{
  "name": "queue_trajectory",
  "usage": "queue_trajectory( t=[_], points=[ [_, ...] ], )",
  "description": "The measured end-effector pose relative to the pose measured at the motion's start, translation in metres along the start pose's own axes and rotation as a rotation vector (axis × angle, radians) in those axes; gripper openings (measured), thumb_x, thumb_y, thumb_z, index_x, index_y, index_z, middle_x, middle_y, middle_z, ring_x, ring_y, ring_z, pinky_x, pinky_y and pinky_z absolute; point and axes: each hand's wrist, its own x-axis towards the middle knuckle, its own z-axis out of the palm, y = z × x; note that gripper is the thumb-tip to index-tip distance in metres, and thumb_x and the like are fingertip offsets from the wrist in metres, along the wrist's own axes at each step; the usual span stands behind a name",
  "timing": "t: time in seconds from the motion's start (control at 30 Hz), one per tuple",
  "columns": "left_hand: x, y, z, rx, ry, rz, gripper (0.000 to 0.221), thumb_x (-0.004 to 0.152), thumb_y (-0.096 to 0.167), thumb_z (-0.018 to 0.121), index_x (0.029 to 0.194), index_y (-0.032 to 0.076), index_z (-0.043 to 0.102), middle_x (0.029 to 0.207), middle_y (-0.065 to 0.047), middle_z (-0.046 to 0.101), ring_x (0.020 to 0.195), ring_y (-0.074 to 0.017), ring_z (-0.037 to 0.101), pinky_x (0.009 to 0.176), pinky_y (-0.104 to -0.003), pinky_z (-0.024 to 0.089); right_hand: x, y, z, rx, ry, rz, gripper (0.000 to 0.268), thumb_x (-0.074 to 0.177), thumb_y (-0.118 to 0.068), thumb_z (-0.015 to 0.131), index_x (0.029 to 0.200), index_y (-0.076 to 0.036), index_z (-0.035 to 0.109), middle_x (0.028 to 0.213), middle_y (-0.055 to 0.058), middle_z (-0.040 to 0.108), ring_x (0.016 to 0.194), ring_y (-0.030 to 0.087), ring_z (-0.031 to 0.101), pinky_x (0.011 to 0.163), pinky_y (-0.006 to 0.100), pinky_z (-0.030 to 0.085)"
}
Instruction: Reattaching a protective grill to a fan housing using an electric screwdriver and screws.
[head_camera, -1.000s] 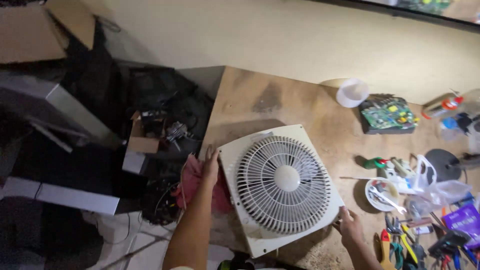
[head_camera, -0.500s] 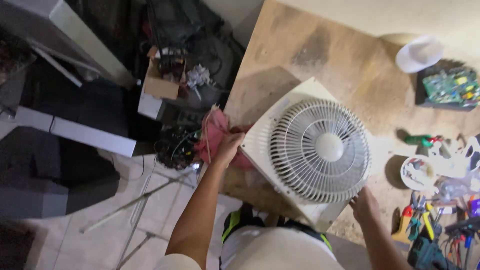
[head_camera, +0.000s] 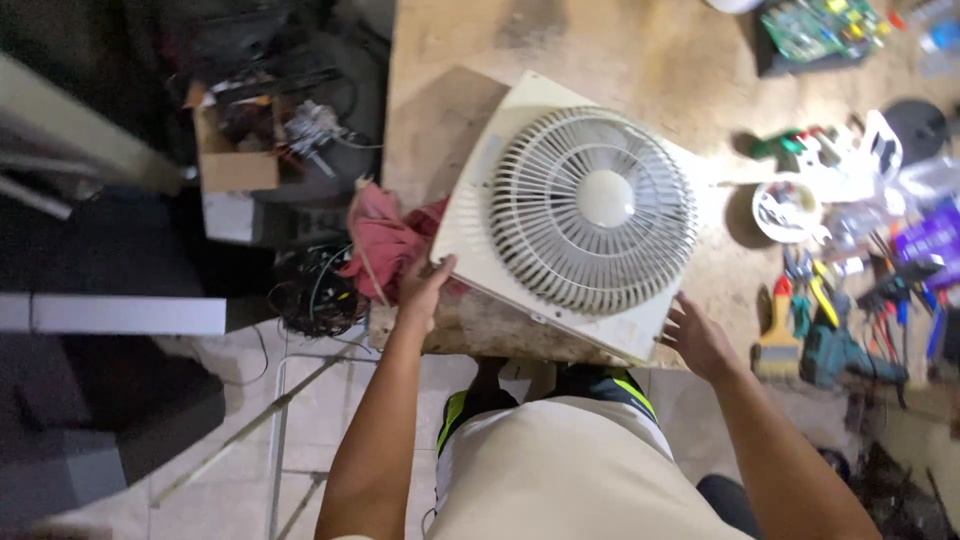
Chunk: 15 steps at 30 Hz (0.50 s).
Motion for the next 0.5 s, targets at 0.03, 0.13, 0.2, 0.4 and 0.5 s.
queue_trajectory(
  t=[0.03,0.13,0.2,0.4,0.5],
  points=[
    [-0.004,0.004,0.005,-0.024,0.044,0.029,0.081,0.085,0.041,0.086,0.147,0.002,0.052,0.146,-0.028,0.051,0.141,-0.0381,0.045,0.117,-0.049,0.038,0.004,0.007,-0.01,0.015,-0.012,0.027,0.057,0.106,-0.037,0.043,0.157,-0.011,0.042,0.133,0.019,0.057,0.113,0.043,0.061,0.1,0.056,0.044],
    [-0.046,0.041,0.014,-0.057,0.035,0.118,0.082,0.1,0.039,0.069,0.161,0.004,0.028,0.166,-0.028,0.021,0.155,-0.0446,0.014,0.127,-0.055,0.017,0.005,0.03,-0.018,0.009,-0.02,-0.024,0.049,0.097,-0.014,0.058,0.144,-0.004,0.056,0.115,0.013,0.067,0.099,0.032,0.069,0.091,0.046,0.052],
    [-0.071,0.051,0.042,-0.077,0.071,0.036,0.089,0.099,0.047,0.067,0.163,0.008,0.019,0.169,-0.024,0.014,0.157,-0.0419,0.009,0.128,-0.055,0.011,-0.017,0.02,-0.001,0.01,0.012,-0.052,0.049,0.094,-0.006,0.06,0.142,-0.001,0.058,0.116,0.013,0.067,0.099,0.03,0.068,0.091,0.044,0.053],
    [-0.088,-0.033,0.092,-0.252,0.009,-0.213,0.096,0.096,0.057,0.065,0.165,0.027,0.006,0.168,-0.018,0.014,0.149,-0.0401,0.029,0.121,-0.053,0.031,-0.01,0.04,-0.009,0.088,0.052,-0.058,0.038,0.09,0.0,0.071,0.127,0.006,0.067,0.109,0.016,0.07,0.091,0.027,0.07,0.087,0.039,0.056],
    [-0.088,-0.1,0.119,-0.445,-0.098,-0.288,0.087,0.098,0.048,0.066,0.162,0.034,0.009,0.155,-0.018,0.036,0.133,-0.0422,0.053,0.112,-0.053,0.049,0.009,0.061,-0.029,0.124,0.008,-0.013,0.029,0.088,-0.004,0.076,0.116,0.002,0.075,0.098,0.013,0.074,0.084,0.026,0.073,0.081,0.036,0.057]
  ],
)
